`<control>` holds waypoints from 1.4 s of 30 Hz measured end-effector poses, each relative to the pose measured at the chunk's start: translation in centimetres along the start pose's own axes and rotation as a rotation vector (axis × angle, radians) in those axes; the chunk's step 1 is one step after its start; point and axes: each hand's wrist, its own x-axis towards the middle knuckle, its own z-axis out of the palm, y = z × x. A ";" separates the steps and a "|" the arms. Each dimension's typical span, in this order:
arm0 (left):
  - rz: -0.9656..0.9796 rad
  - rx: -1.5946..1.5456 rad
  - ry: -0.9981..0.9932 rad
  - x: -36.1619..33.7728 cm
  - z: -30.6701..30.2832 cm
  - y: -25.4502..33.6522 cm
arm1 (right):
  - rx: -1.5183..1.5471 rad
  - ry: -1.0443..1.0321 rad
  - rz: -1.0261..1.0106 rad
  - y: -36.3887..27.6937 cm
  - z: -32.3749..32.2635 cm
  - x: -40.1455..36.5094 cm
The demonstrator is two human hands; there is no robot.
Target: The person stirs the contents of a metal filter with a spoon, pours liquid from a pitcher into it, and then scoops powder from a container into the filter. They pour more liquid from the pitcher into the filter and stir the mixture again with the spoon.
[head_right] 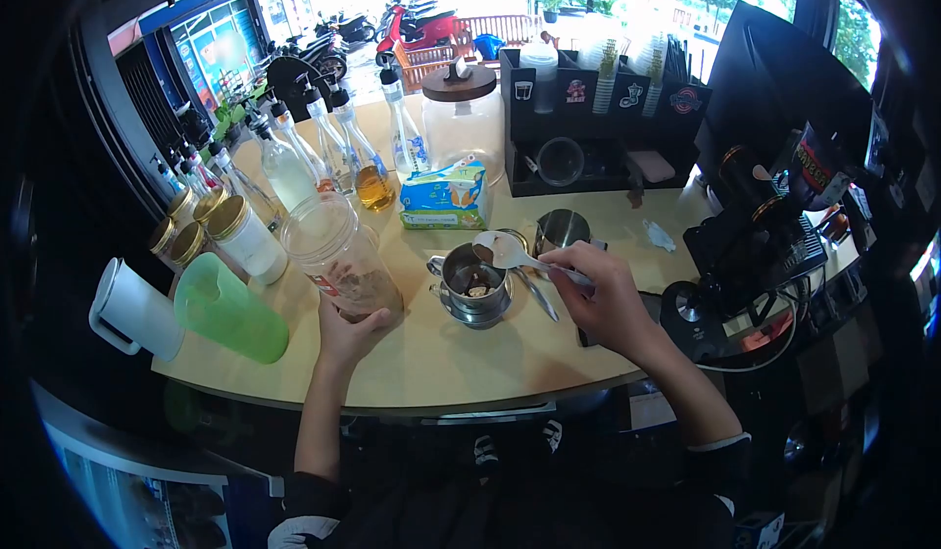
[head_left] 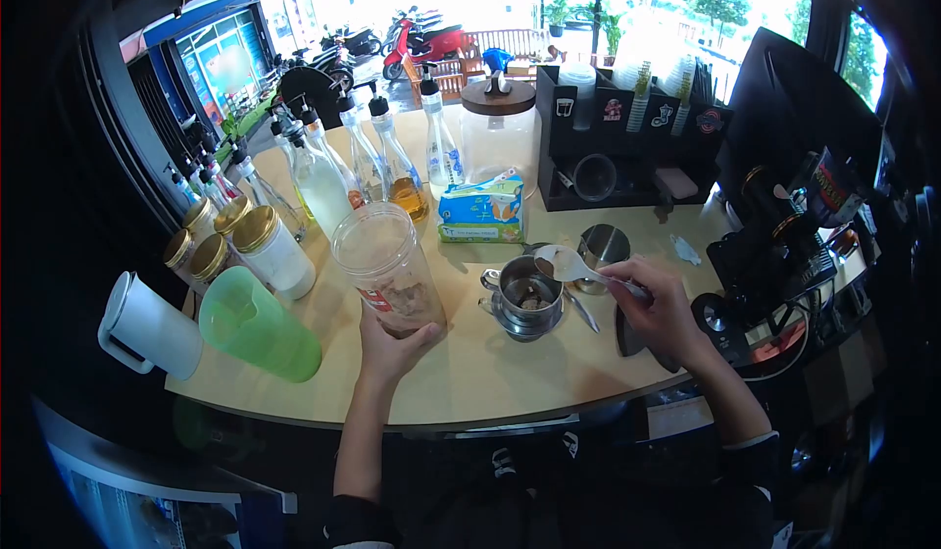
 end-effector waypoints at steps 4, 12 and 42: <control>-0.006 -0.002 -0.004 0.0 0.0 0.1 | 0.032 0.059 -0.039 0.9 0.9 -0.7; 0.006 -0.004 -0.001 -0.1 -0.2 -0.7 | 0.007 -0.047 0.020 0.9 1.3 -1.2; 0.060 0.001 0.003 -0.2 0.0 -0.1 | -0.122 -0.048 -0.115 1.1 1.5 -0.4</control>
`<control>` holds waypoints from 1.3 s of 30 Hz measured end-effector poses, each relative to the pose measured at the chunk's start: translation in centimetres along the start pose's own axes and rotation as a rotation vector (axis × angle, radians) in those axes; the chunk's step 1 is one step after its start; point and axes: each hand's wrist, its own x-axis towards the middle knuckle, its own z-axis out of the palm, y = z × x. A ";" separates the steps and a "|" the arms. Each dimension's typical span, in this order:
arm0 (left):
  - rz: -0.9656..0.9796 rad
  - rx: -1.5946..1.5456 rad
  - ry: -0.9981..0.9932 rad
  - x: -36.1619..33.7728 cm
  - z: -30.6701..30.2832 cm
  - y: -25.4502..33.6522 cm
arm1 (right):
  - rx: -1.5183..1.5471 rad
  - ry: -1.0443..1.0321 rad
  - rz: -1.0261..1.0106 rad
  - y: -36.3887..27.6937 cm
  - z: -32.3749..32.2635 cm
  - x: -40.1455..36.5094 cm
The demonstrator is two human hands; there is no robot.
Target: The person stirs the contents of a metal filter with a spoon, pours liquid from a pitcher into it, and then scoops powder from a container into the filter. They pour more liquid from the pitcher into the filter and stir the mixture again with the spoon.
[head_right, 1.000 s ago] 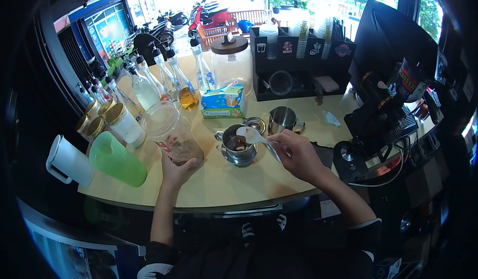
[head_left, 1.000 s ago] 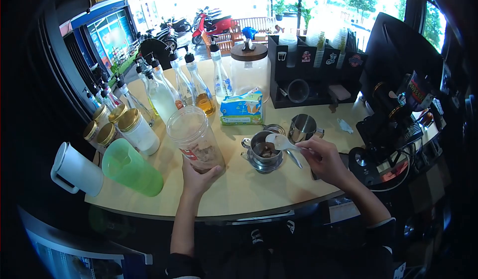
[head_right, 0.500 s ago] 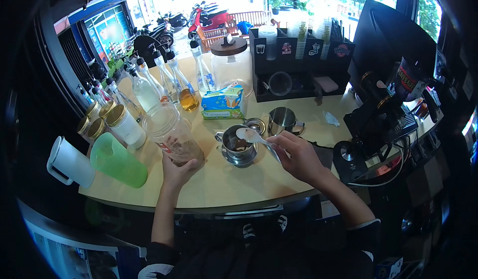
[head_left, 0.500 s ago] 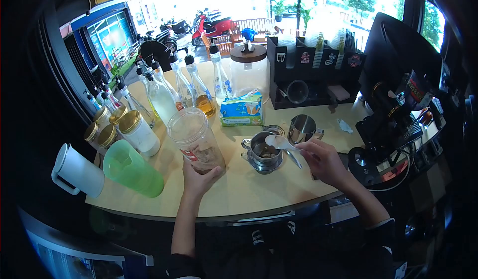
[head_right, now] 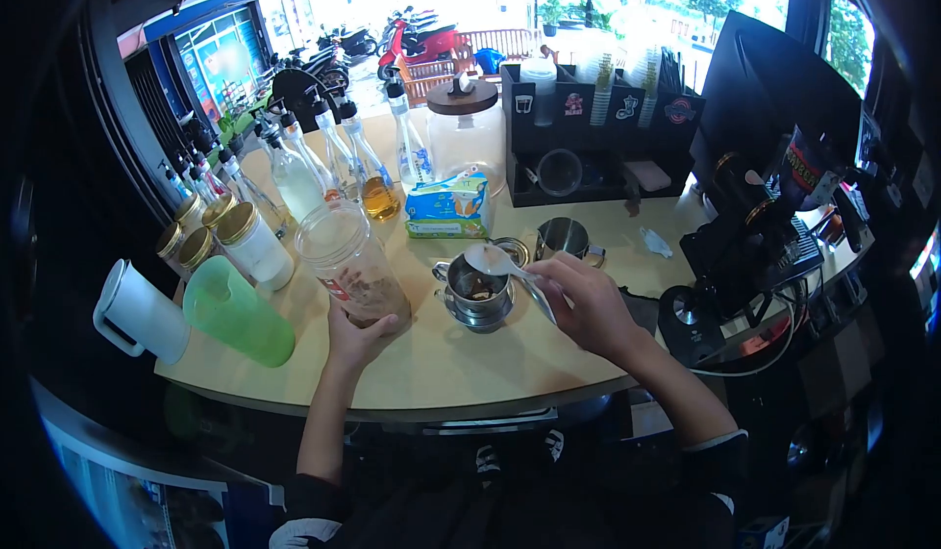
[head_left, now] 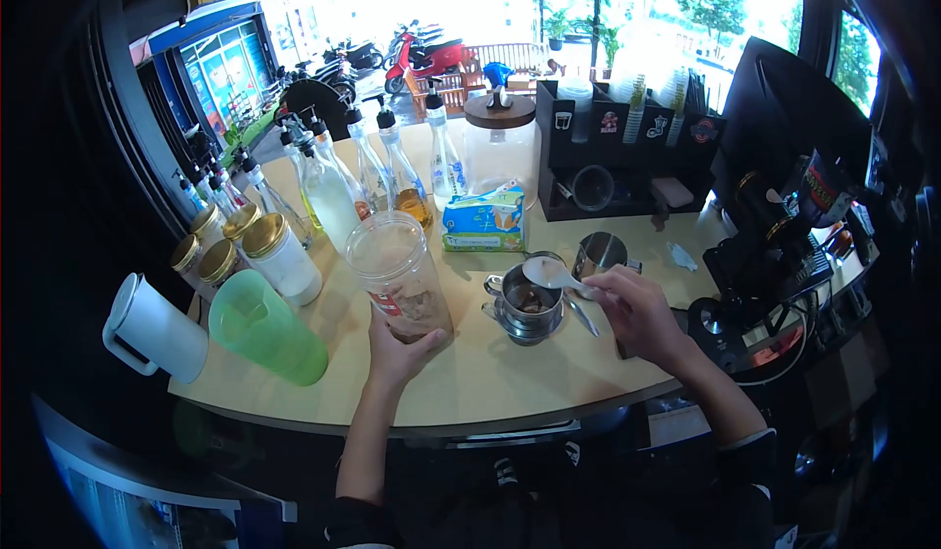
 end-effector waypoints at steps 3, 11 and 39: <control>-0.030 0.004 -0.016 0.0 0.0 0.4 | 0.031 0.051 -0.070 -1.6 0.4 2.5; 0.046 0.058 0.040 0.2 -0.3 -0.7 | -0.280 0.097 -0.530 -6.7 1.9 11.8; 0.934 0.502 0.207 -0.4 3.1 3.6 | 0.037 0.304 0.308 10.2 1.8 1.4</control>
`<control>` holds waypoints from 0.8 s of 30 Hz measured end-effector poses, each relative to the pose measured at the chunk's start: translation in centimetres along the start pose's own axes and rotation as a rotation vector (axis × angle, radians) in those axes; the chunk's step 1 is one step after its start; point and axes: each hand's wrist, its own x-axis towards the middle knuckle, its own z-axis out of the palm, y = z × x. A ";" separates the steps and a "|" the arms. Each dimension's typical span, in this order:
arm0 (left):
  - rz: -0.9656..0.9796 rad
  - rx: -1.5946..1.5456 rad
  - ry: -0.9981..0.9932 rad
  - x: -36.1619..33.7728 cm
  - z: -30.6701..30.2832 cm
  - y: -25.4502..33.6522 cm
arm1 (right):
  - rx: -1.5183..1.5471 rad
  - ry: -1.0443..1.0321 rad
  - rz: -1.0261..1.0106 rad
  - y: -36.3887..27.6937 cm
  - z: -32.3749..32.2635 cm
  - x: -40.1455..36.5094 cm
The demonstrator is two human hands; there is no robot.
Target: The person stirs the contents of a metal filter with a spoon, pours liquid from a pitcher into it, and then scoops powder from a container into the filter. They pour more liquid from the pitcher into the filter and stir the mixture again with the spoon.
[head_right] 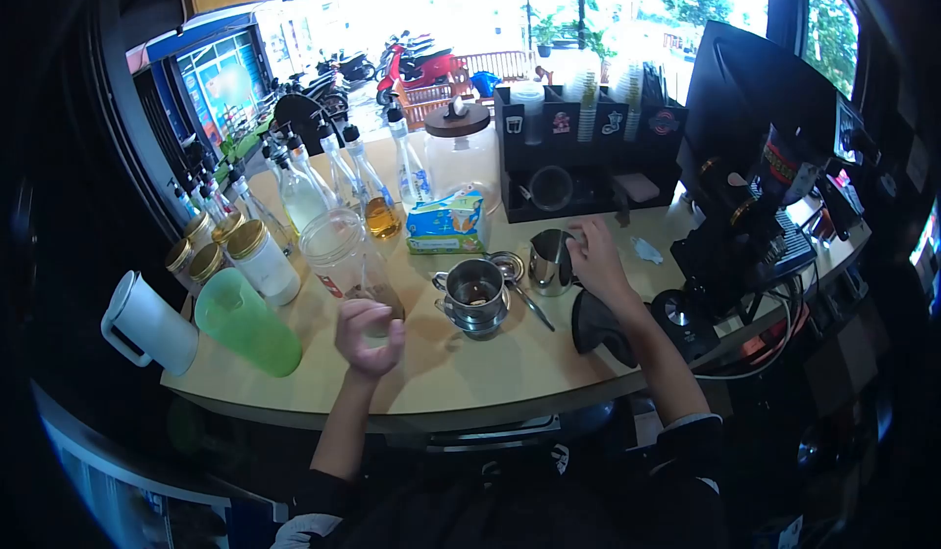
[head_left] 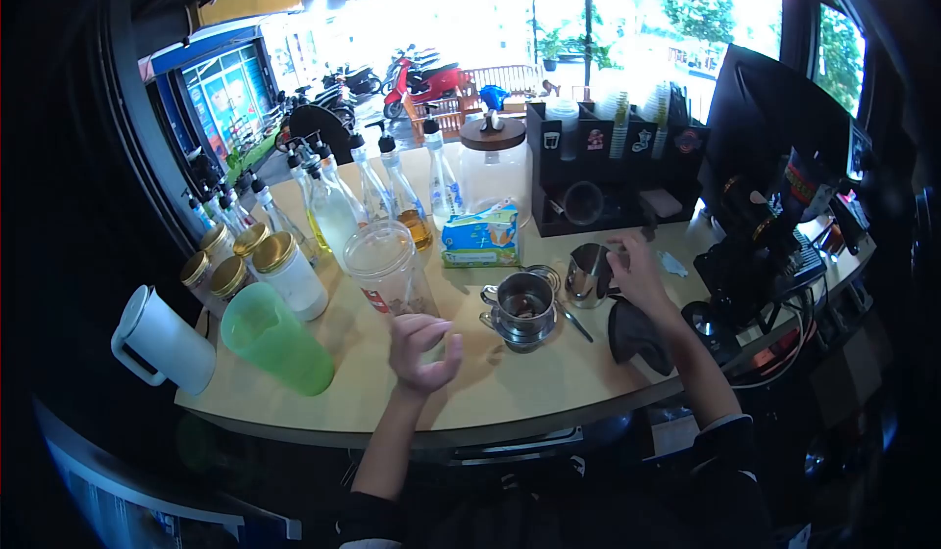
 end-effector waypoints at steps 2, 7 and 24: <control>0.036 -0.118 -0.059 1.3 2.5 0.9 | 0.001 0.003 0.067 3.7 0.5 -1.0; -0.392 -0.399 -0.087 1.4 8.1 -0.5 | 0.229 0.047 0.254 5.4 1.2 -3.2; -0.729 -0.860 -0.400 -2.6 9.5 -2.0 | 0.705 -0.052 0.190 0.0 -1.4 -1.1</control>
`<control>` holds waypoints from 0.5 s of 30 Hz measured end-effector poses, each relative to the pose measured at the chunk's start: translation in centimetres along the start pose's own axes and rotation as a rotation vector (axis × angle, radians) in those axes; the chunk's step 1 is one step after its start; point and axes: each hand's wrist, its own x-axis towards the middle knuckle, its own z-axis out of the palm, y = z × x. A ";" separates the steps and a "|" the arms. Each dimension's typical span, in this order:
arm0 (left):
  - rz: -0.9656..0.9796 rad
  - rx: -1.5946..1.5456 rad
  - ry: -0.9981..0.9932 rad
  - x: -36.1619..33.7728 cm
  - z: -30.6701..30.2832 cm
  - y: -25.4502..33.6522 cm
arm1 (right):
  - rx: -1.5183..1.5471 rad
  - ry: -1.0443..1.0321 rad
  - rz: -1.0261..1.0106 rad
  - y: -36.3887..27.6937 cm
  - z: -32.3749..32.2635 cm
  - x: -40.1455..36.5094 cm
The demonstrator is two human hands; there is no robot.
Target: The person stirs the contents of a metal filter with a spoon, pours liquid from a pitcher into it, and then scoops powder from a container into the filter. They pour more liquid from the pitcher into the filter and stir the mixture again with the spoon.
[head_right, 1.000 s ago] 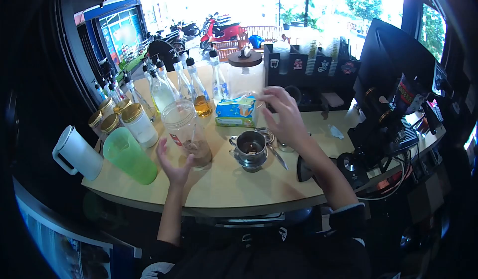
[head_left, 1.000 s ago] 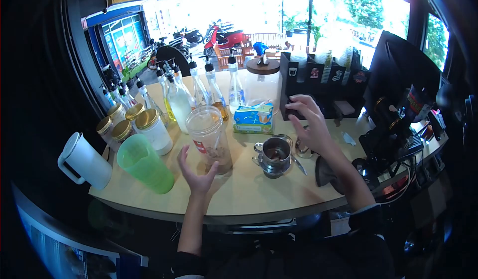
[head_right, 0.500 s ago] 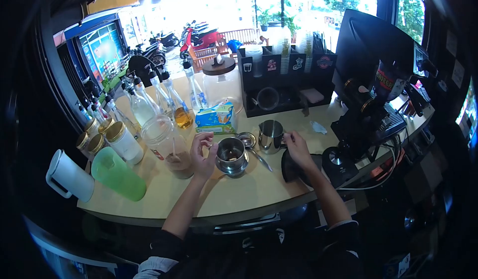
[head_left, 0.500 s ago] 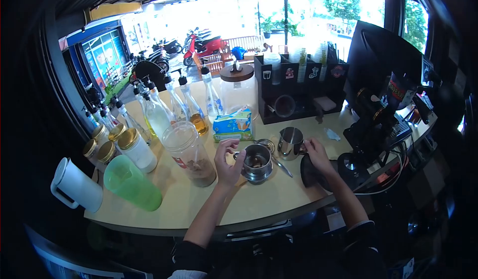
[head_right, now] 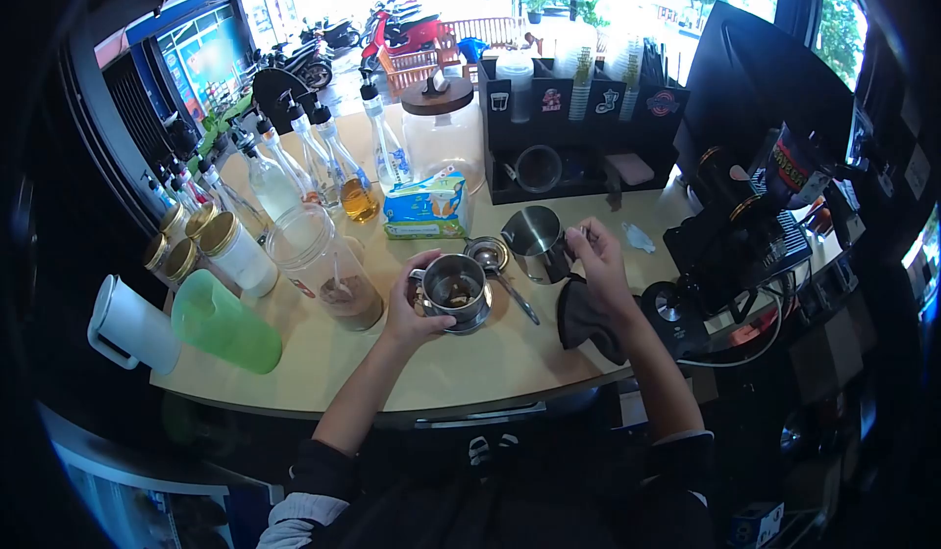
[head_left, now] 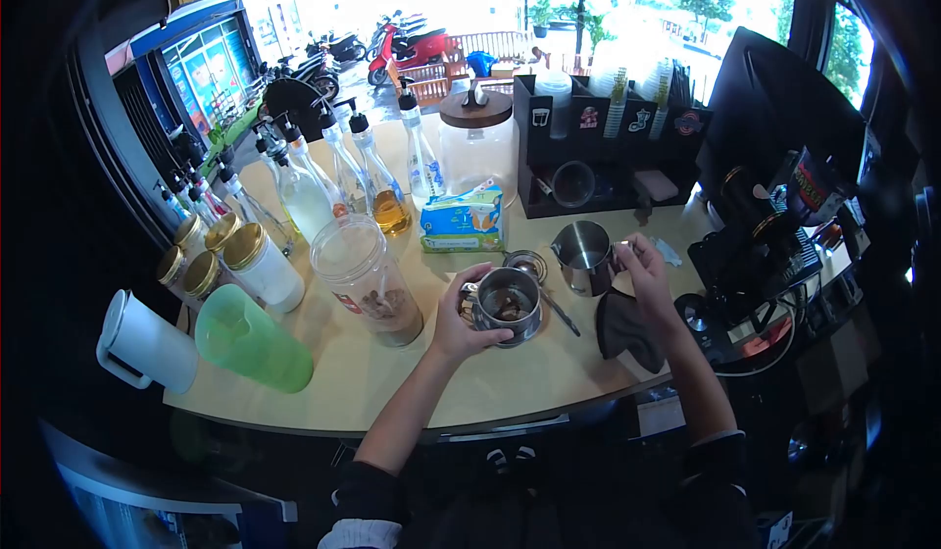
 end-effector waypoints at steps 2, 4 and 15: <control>-0.042 -0.002 0.018 0.0 0.0 0.2 | -0.012 -0.044 -0.052 -2.1 0.8 0.4; -0.037 0.031 -0.003 0.0 -0.3 -0.1 | -0.007 -0.100 -0.037 -3.6 1.0 0.9; -0.040 0.072 -0.047 0.4 -0.5 0.8 | -0.187 -0.372 -0.092 -8.7 3.9 2.5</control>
